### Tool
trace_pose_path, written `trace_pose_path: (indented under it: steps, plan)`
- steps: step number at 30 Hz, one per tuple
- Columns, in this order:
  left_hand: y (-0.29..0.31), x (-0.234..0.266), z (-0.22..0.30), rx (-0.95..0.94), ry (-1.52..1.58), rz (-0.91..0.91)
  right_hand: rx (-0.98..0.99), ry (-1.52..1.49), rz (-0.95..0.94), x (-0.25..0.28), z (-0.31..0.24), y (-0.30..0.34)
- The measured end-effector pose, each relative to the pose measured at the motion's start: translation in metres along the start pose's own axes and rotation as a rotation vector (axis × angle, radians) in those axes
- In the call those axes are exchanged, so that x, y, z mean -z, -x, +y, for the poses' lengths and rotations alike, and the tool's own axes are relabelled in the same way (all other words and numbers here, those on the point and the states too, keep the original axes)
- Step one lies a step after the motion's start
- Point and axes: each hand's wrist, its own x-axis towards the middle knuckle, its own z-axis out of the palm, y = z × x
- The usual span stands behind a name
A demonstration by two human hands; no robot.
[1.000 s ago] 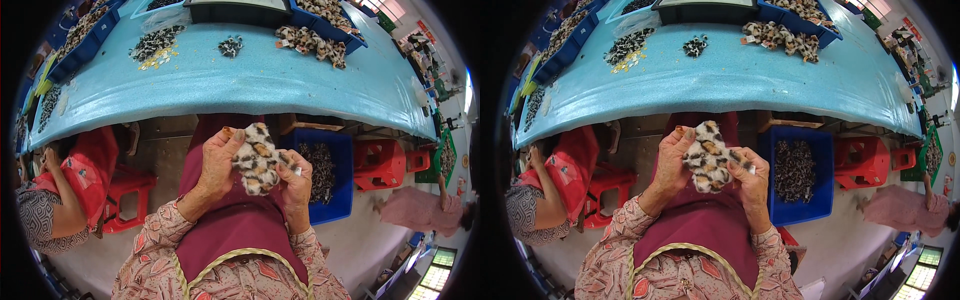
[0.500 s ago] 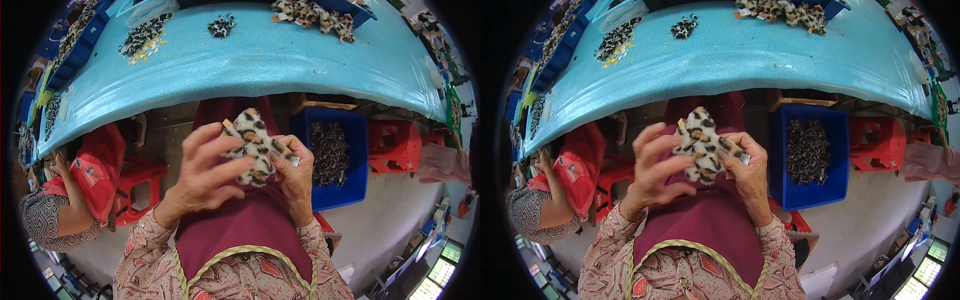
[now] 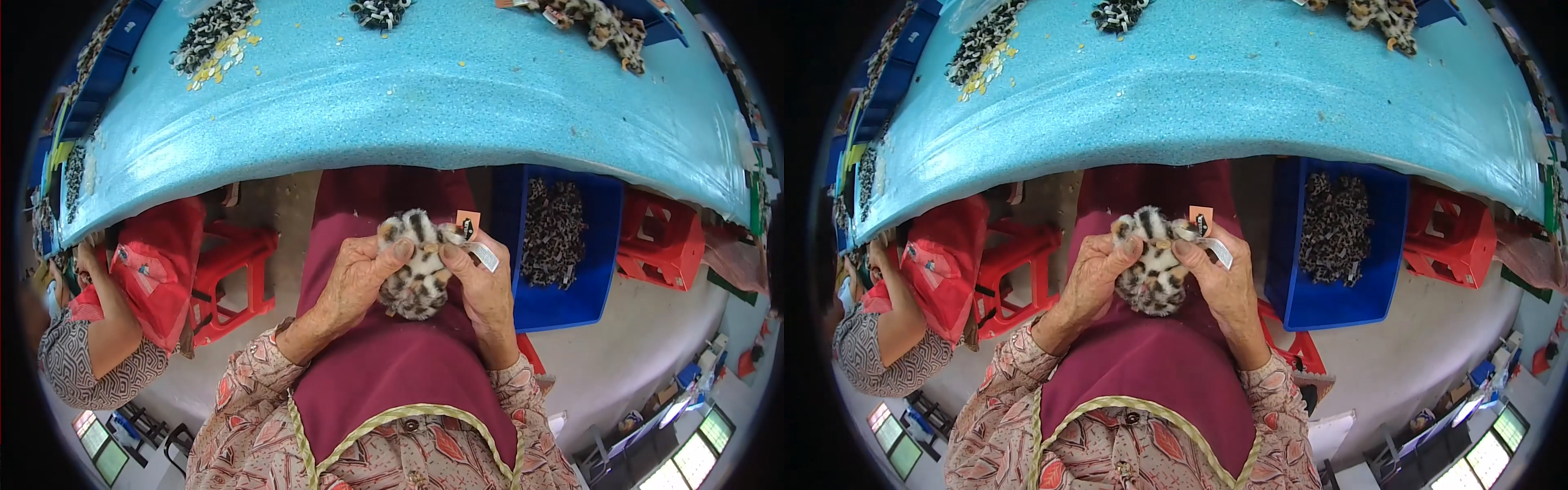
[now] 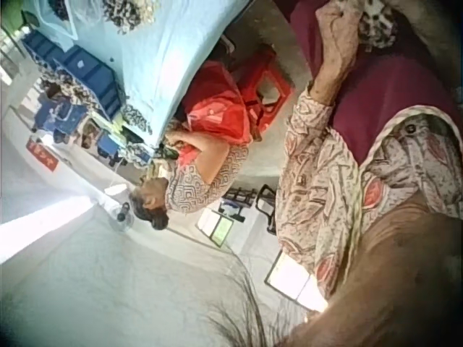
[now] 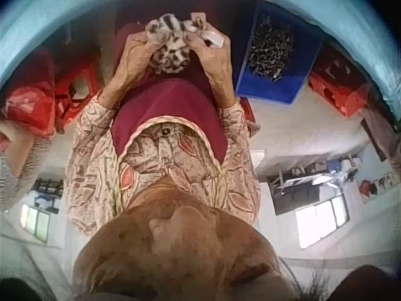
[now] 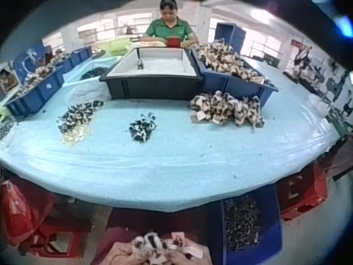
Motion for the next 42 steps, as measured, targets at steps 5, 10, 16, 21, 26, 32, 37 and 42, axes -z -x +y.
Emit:
trace_pose_path:
  steps: [5,10,16,21,26,32,37,42]
  plan:
    - [-0.010,0.002,-0.006,0.042,0.175,0.083,-0.098,-0.121,0.054,0.000,0.012,-0.006]
    - [-0.017,0.015,-0.003,0.129,0.204,0.041,-0.203,-0.272,0.043,-0.006,0.014,-0.014]
    - [-0.016,0.016,0.006,-0.058,0.211,0.036,-0.251,-0.390,0.124,-0.007,0.017,-0.020]
    - [-0.006,0.028,0.027,-0.541,-0.668,-0.175,-0.327,-0.501,0.195,-0.002,0.020,-0.024]
    - [-0.016,0.027,0.025,-0.861,-1.008,-0.242,-0.393,-0.500,0.145,-0.008,0.015,-0.025]
    - [-0.016,0.036,0.034,-0.698,-1.015,-0.212,-0.156,0.172,0.091,-0.008,0.011,-0.016]
    - [-0.019,0.041,0.028,-0.449,-0.807,-0.203,0.054,0.074,-0.233,0.003,0.000,-0.009]
    - [-0.012,0.041,0.005,0.284,-0.093,-0.050,-0.223,0.022,-0.290,-0.012,0.021,-0.001]
